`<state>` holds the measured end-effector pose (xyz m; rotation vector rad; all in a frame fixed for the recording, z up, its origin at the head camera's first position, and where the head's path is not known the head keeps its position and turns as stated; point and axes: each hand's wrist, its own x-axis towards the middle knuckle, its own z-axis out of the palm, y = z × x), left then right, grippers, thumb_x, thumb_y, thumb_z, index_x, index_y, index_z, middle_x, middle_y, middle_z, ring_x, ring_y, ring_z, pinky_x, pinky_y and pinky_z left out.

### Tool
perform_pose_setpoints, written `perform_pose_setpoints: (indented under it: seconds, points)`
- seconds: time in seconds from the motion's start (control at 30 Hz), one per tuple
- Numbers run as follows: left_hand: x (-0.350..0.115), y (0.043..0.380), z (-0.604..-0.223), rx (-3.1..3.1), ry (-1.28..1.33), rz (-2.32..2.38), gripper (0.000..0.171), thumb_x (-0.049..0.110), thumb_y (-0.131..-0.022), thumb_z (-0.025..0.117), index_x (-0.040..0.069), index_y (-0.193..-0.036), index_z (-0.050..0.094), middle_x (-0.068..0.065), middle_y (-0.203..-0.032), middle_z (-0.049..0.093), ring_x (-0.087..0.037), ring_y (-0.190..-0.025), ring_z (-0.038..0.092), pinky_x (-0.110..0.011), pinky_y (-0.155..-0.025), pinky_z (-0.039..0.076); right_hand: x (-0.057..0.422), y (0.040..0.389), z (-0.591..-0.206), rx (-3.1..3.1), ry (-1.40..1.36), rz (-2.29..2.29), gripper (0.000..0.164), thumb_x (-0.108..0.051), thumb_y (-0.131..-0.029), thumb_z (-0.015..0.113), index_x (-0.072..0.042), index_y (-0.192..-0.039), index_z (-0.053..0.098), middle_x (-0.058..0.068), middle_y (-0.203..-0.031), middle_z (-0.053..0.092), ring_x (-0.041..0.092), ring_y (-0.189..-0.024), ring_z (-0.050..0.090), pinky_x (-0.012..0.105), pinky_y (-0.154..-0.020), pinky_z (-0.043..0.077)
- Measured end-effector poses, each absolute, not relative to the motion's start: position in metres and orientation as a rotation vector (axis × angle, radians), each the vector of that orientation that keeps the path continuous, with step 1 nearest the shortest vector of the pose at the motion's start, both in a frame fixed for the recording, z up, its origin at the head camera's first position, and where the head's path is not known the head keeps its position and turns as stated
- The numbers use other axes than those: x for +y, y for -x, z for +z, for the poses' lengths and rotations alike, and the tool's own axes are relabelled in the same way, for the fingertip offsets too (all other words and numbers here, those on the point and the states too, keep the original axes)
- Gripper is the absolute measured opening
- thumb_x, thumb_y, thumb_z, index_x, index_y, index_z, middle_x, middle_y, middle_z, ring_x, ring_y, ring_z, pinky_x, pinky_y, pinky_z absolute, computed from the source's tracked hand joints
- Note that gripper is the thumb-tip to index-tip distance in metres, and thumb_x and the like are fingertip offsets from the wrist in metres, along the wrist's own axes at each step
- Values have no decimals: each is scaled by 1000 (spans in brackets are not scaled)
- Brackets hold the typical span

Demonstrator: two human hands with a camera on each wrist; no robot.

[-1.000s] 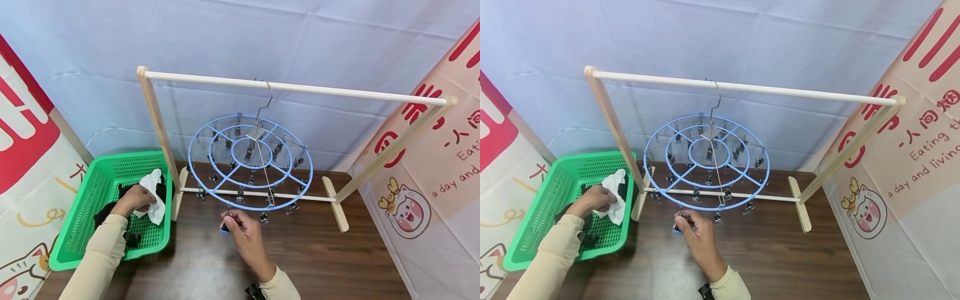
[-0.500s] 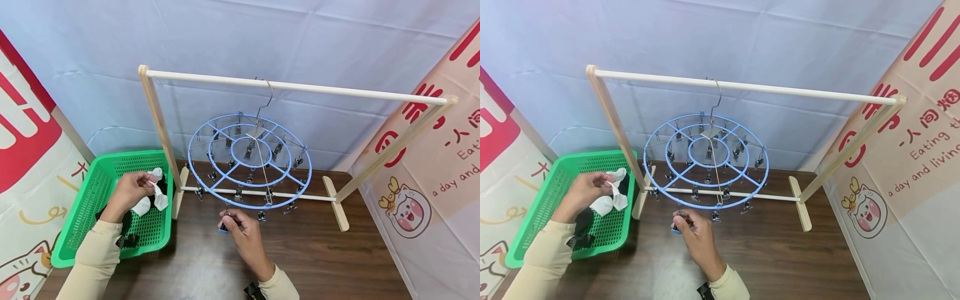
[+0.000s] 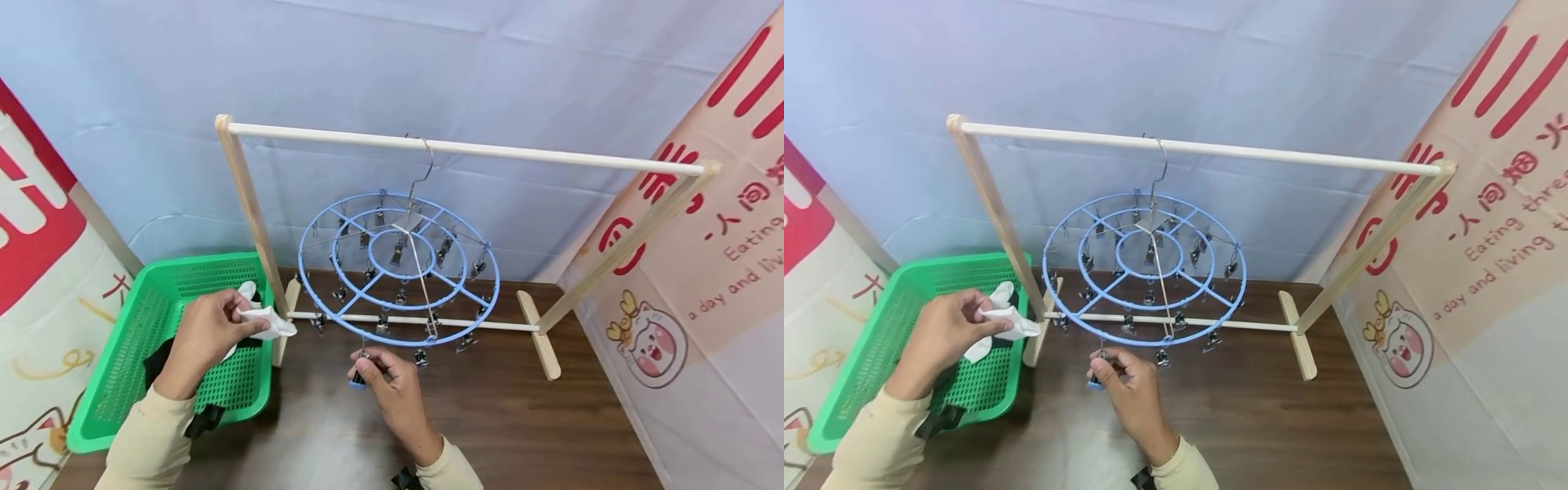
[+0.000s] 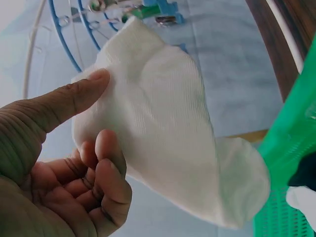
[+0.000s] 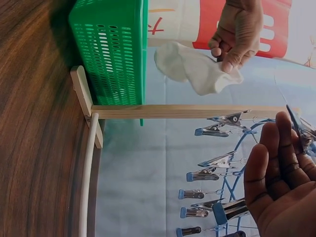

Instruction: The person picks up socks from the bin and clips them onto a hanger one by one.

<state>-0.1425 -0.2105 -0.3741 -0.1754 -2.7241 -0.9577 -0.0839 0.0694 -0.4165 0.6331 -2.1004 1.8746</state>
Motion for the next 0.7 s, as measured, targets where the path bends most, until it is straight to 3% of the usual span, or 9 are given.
perform_pose_setpoints:
  seconds: [0.13, 0.3, 0.53, 0.7]
  points:
    - [-204, 132, -371, -2722, 175, -911, 42, 29, -67, 89, 11, -72, 51, 2, -58, 41, -14, -52, 38, -28, -48, 28, 70, 86, -428, -2100, -628, 1943, 16, 2, -96, 52, 0, -99, 67, 13, -79, 70, 12, -73, 65, 26, -67, 52]
    - [-200, 121, -369, -2681, 213, -888, 40, 29, -71, 86, 15, -68, 49, 5, -57, 35, -11, -52, 33, -27, -49, 27, 67, 85, -429, -2072, -594, 2011, 17, -1, -98, 50, 0, -96, 67, 15, -79, 70, 15, -75, 67, 30, -72, 54]
    - [-190, 107, -366, -2567, 290, -927, 41, 20, -76, 83, 19, -65, 44, 9, -57, 30, -4, -50, 28, -24, -47, 25, 65, 84, -427, -2058, -556, 1855, 16, 3, -94, 55, -3, -100, 69, 12, -82, 66, 9, -72, 58, 25, -63, 50]
    - [-177, 99, -361, -2528, 386, -945, 44, 19, -78, 82, 22, -64, 41, 11, -59, 26, -2, -52, 25, -22, -48, 24, 66, 83, -422, -2006, -470, 1962, 17, 2, -95, 55, 2, -104, 69, 12, -85, 64, 14, -65, 54, 25, -59, 48]
